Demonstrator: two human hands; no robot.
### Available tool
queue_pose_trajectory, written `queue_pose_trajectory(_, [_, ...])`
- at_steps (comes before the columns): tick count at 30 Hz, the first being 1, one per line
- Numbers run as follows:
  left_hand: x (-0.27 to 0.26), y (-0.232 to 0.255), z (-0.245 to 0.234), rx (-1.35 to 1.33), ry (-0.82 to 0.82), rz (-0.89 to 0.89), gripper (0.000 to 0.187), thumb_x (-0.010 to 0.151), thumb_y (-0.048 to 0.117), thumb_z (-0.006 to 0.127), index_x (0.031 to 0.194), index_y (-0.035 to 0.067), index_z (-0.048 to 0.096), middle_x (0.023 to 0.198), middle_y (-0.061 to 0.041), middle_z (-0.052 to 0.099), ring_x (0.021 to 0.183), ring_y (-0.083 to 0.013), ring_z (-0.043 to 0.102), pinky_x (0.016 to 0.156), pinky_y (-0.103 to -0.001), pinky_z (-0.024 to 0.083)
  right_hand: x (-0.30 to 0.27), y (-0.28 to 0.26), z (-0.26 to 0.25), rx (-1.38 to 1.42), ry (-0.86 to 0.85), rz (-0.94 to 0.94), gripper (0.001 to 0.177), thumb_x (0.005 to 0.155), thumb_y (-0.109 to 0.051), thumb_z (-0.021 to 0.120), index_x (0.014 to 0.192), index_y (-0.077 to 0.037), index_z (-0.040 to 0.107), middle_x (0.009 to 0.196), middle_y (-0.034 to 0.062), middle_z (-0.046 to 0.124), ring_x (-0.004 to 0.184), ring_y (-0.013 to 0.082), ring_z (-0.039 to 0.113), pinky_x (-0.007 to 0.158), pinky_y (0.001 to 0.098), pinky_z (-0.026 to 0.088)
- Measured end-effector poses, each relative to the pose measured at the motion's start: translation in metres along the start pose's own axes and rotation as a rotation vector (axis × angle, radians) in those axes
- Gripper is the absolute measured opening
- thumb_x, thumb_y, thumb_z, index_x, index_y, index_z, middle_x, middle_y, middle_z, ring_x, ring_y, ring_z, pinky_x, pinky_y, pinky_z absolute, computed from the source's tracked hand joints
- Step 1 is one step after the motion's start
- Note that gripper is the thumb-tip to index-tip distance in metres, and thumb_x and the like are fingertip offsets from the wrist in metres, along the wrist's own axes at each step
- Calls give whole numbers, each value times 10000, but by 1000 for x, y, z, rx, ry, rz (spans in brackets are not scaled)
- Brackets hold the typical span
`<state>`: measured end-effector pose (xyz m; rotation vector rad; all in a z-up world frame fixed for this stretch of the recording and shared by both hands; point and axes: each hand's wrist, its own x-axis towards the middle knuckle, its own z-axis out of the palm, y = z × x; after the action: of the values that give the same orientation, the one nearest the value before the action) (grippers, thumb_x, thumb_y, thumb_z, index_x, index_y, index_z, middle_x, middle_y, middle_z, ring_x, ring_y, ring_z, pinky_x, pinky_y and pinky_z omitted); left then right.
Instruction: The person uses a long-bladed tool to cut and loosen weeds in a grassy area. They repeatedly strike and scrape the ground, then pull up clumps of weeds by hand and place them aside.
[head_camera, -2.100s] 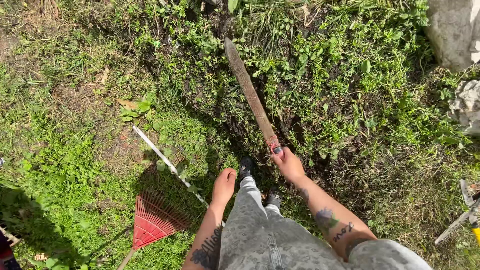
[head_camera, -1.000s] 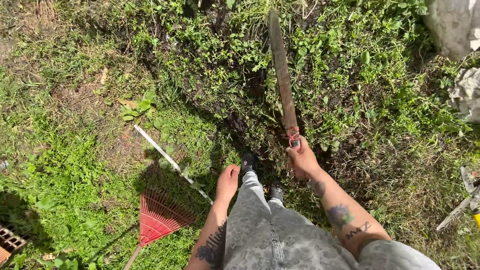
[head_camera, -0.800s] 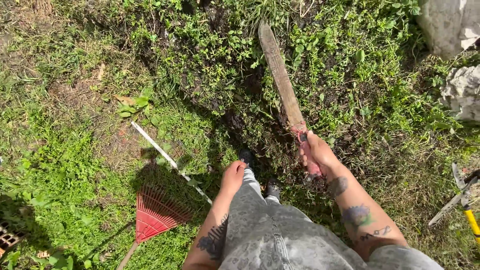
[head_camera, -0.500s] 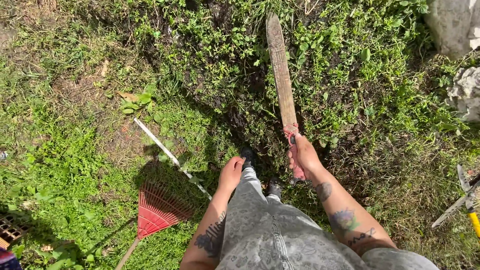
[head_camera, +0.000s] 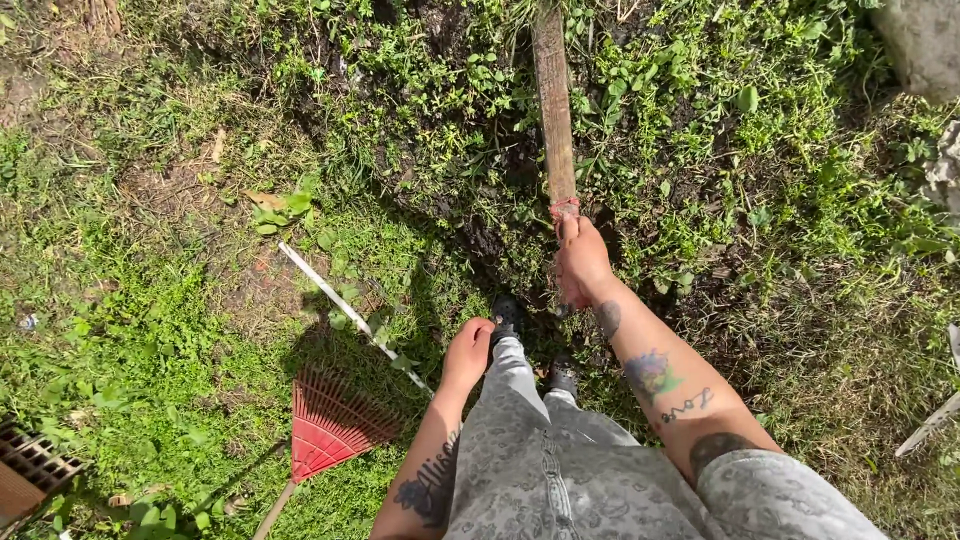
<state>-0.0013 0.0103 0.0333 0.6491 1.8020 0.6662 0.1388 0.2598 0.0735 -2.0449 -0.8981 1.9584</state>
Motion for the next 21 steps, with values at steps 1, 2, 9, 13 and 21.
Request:
queue_pose_trajectory(1, [-2,1,-2,-3,-2,-3,236,1001,225,549,1111,61,679,1110,-113,750,1043,-301,713,912,-366,531,4,-2,-17,-3,2,3,321,1069,-420,407,1057,-111,493,641,78,521,457,205,515,410,395,449])
queue_pose_trajectory(2, [-5,1,-3,-10,8,-11,238,1006,227,545,1118,65,679,1107,-110,752,1039,-296,717,910,-366,534,7,-3,-34,-352,112,-82,356,1087,-430,396,1092,-94,514,736,133,596,577,282,591,523,442,491])
queue_pose_trajectory(9, [-9,-18,22,33,-61,1,238,998,245,558,1118,83,685,1096,-100,751,1030,-280,712,902,-362,536,-26,-124,-99,-1351,383,-191,433,1134,-426,317,1251,-67,530,995,261,710,912,461,695,781,589,547])
queue_pose_trajectory(13, [-15,2,15,-21,-67,-6,244,991,257,564,1112,92,698,1096,-87,761,1028,-268,723,904,-358,540,0,-101,-107,-1309,305,-274,451,1146,-446,331,1249,-57,536,982,269,715,909,459,685,812,582,526])
queue_pose_trajectory(21, [-14,-24,-22,17,20,-44,296,981,302,595,1179,104,691,1101,-103,743,1019,-287,700,886,-366,523,-79,12,-71,-352,-60,68,417,1041,-457,497,1305,-137,546,736,58,568,542,163,539,488,341,479])
